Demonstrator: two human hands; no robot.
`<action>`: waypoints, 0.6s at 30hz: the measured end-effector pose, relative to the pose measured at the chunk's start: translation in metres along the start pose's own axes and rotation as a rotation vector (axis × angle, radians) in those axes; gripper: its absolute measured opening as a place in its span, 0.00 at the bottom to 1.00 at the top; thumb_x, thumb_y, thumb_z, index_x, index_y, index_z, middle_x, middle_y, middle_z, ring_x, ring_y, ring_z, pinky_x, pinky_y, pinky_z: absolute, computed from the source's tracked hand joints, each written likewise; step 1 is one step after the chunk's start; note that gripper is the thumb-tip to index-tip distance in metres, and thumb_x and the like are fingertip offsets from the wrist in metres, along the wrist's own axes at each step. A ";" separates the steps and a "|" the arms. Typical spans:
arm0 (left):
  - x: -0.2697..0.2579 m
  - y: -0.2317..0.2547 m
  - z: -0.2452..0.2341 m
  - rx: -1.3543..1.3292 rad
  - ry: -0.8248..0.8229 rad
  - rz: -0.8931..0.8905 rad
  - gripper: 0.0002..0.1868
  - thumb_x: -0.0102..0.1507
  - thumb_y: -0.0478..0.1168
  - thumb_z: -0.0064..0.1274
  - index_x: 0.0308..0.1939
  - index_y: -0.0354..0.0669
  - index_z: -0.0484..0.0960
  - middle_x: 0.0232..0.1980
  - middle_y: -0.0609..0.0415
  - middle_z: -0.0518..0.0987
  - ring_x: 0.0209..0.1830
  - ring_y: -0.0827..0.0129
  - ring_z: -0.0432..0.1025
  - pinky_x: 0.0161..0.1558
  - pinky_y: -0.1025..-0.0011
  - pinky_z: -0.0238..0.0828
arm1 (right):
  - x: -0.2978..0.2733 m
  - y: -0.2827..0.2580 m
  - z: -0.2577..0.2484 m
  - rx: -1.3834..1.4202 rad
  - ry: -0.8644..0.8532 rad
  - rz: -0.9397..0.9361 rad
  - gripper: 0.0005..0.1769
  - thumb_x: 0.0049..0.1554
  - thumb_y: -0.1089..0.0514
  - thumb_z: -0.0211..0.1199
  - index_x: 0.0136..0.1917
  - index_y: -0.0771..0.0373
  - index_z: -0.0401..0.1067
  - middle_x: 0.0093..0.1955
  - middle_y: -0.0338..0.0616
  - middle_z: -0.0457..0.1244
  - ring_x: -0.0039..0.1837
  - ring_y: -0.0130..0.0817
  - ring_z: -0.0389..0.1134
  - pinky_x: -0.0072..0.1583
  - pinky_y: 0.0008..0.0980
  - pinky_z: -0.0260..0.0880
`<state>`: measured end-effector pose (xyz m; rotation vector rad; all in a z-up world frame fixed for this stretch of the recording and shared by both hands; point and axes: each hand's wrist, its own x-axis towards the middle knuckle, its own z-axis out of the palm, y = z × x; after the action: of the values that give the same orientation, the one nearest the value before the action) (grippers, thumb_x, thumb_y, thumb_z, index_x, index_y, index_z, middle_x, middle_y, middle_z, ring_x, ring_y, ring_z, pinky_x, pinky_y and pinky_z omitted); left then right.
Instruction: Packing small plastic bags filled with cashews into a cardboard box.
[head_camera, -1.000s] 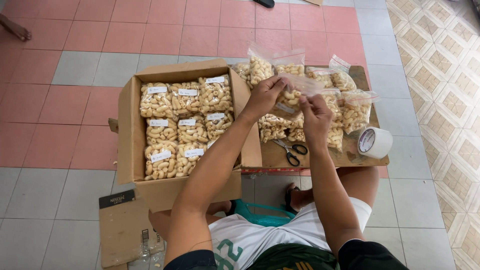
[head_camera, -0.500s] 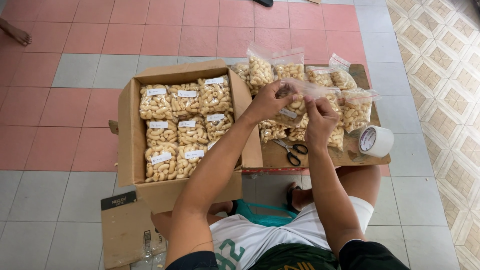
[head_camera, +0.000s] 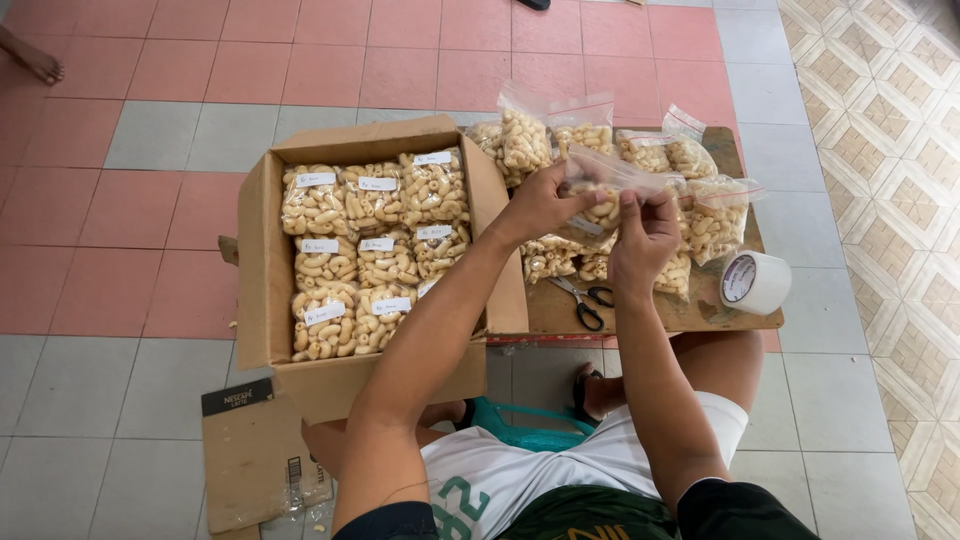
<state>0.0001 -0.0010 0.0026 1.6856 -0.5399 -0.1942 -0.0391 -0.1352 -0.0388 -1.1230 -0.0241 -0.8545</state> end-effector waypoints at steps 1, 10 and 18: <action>0.002 -0.001 -0.001 -0.001 -0.002 0.001 0.18 0.59 0.49 0.62 0.48 0.45 0.82 0.47 0.42 0.82 0.54 0.50 0.76 0.57 0.53 0.69 | -0.001 -0.004 0.002 -0.001 0.001 -0.002 0.10 0.59 0.67 0.67 0.41 0.60 0.66 0.38 0.33 0.62 0.43 0.17 0.62 0.49 0.19 0.64; 0.008 -0.019 0.003 0.022 0.022 0.018 0.11 0.63 0.47 0.57 0.47 0.51 0.85 0.43 0.47 0.83 0.49 0.55 0.77 0.52 0.58 0.72 | 0.000 0.004 -0.011 -0.178 -0.115 -0.036 0.08 0.56 0.69 0.70 0.45 0.65 0.71 0.40 0.40 0.63 0.47 0.22 0.62 0.55 0.30 0.68; 0.007 -0.012 0.002 0.011 -0.040 -0.008 0.22 0.57 0.54 0.65 0.52 0.55 0.80 0.46 0.48 0.81 0.53 0.56 0.75 0.57 0.58 0.68 | 0.007 -0.001 -0.010 -0.189 0.056 -0.114 0.05 0.62 0.63 0.63 0.46 0.68 0.73 0.35 0.41 0.62 0.40 0.20 0.61 0.46 0.23 0.66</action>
<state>0.0078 -0.0048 -0.0083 1.6982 -0.5645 -0.2316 -0.0391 -0.1476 -0.0402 -1.2830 0.0404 -1.0052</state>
